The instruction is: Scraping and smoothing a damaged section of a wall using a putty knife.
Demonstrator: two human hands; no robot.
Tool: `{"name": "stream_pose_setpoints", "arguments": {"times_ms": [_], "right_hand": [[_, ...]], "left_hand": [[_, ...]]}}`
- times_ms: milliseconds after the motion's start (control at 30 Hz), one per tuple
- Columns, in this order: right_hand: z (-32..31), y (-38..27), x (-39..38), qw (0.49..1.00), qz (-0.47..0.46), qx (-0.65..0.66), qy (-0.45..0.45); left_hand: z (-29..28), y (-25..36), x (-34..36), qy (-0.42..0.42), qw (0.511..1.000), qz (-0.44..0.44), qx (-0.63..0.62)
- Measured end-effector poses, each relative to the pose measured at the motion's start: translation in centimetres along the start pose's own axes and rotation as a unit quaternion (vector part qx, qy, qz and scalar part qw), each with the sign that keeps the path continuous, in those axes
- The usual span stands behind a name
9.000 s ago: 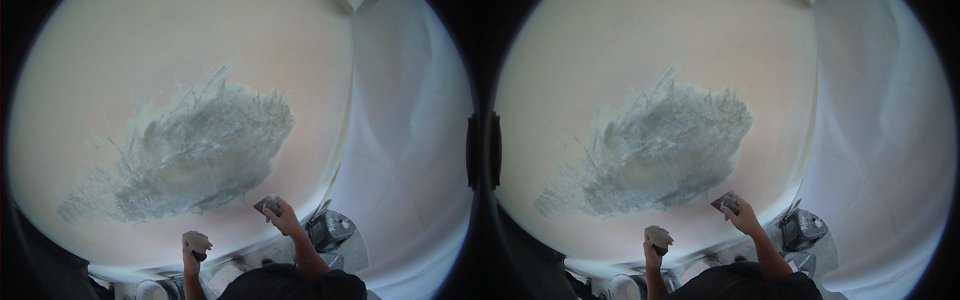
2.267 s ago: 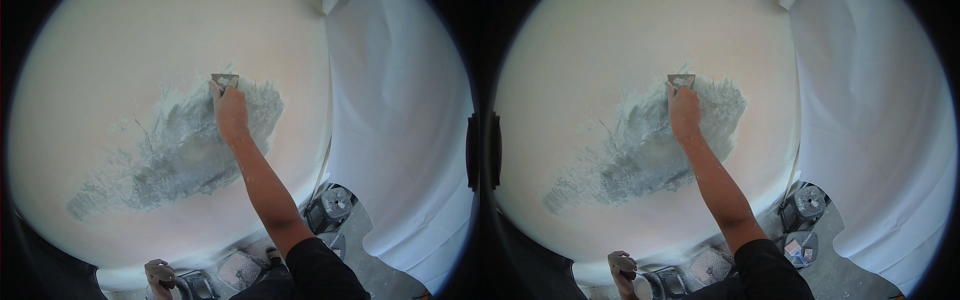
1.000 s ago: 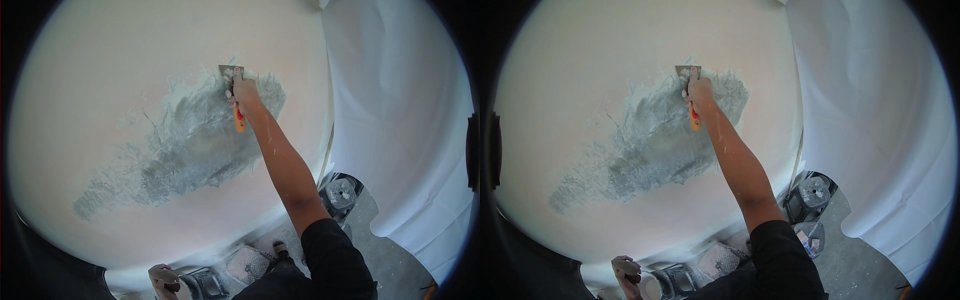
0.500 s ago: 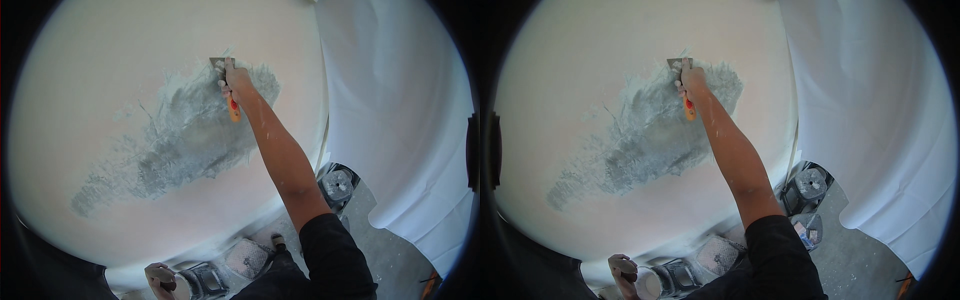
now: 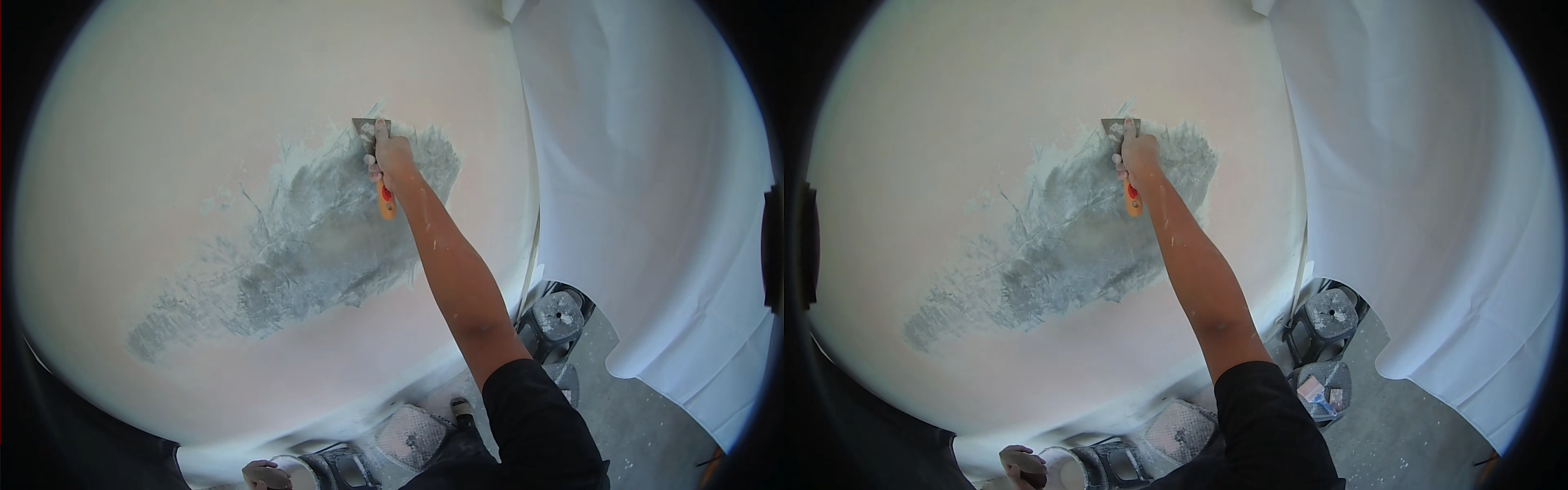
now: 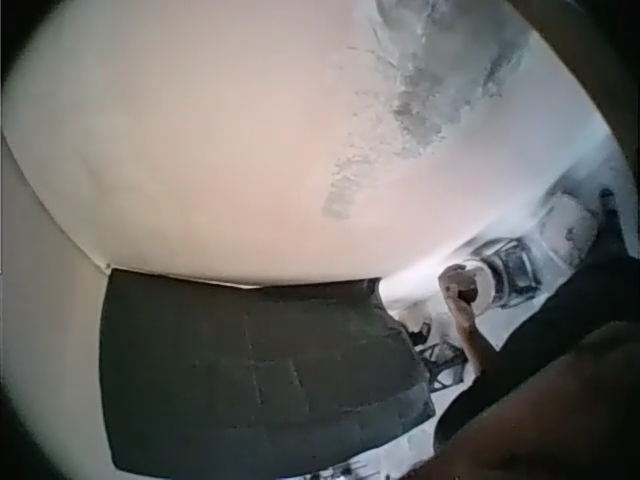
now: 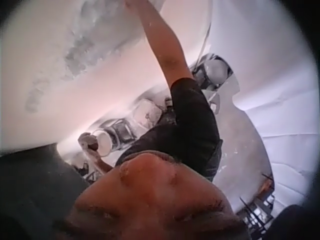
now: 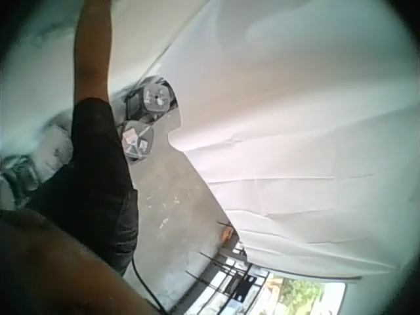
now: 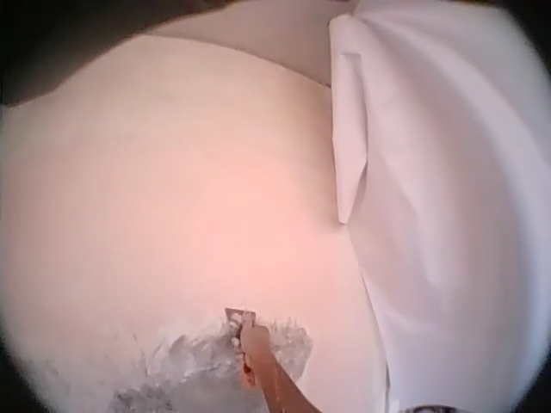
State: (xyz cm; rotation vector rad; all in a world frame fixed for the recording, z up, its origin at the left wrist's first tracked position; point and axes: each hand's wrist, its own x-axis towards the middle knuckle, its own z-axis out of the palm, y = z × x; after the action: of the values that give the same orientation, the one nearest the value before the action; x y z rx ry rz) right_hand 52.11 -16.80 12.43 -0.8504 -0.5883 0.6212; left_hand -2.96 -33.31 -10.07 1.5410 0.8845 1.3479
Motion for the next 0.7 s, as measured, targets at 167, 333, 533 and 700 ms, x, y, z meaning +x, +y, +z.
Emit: {"name": "stream_pose_setpoints", "arguments": {"times_ms": [167, 333, 533, 700], "right_hand": [[0.4, 0.1, 0.1, 1.000, 0.016, -0.004, 0.026], [-0.9, -0.9, 0.8, 0.992, -0.059, -0.112, 0.023], [-0.2, 0.2, 0.3, 0.994, -0.042, -0.094, 0.033], [-0.7, -0.5, 0.1, 0.996, -0.024, -0.077, 0.024]], "left_hand": [[0.0, -0.2, 0.1, 0.012, 1.000, -0.010, -0.011], [0.5, -0.5, -0.3, 0.005, 0.999, -0.039, -0.031], [1.1, -0.5, -0.3, 0.005, 0.997, -0.061, -0.051], [-0.4, -2.4, -0.9, -0.019, 0.992, -0.114, -0.059]]}}
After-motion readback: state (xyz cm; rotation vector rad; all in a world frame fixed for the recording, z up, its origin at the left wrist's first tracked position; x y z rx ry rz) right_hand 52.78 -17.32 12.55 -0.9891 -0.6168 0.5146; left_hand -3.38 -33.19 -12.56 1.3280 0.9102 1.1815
